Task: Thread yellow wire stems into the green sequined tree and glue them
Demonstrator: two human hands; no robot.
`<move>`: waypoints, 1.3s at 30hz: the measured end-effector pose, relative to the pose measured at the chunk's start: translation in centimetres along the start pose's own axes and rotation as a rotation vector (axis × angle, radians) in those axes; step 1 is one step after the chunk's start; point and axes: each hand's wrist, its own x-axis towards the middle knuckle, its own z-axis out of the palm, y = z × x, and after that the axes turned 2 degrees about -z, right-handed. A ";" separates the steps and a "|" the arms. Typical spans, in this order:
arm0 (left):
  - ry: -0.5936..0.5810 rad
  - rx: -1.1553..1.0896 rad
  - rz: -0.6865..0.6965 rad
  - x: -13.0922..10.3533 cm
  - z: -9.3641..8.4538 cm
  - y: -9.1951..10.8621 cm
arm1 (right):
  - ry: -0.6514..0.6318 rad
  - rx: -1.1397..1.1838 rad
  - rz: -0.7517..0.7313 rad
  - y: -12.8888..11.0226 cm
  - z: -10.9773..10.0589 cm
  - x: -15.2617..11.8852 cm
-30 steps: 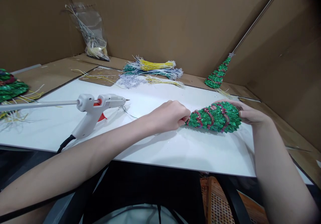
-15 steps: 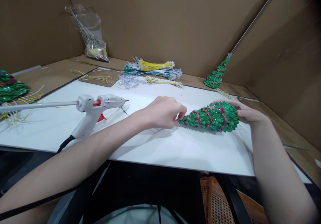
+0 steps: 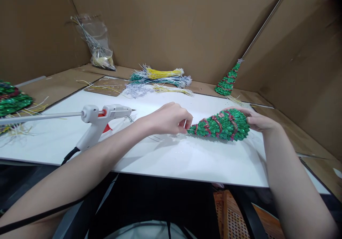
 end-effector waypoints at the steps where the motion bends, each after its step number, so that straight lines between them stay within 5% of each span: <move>1: 0.018 -0.005 0.011 0.1 0.1 0.0 | -0.003 0.004 0.000 0.0 0.0 0.0; 13: 0.106 0.068 0.065 0.7 2.3 0.8 | 0.003 0.021 -0.002 0.3 -0.2 0.0; 23: 0.008 0.110 0.038 -0.2 -0.1 0.5 | -0.029 0.022 -0.014 0.0 0.0 0.2; 39: -0.058 0.143 0.006 -0.5 -0.2 -0.3 | -0.022 0.019 -0.013 -0.1 0.2 0.2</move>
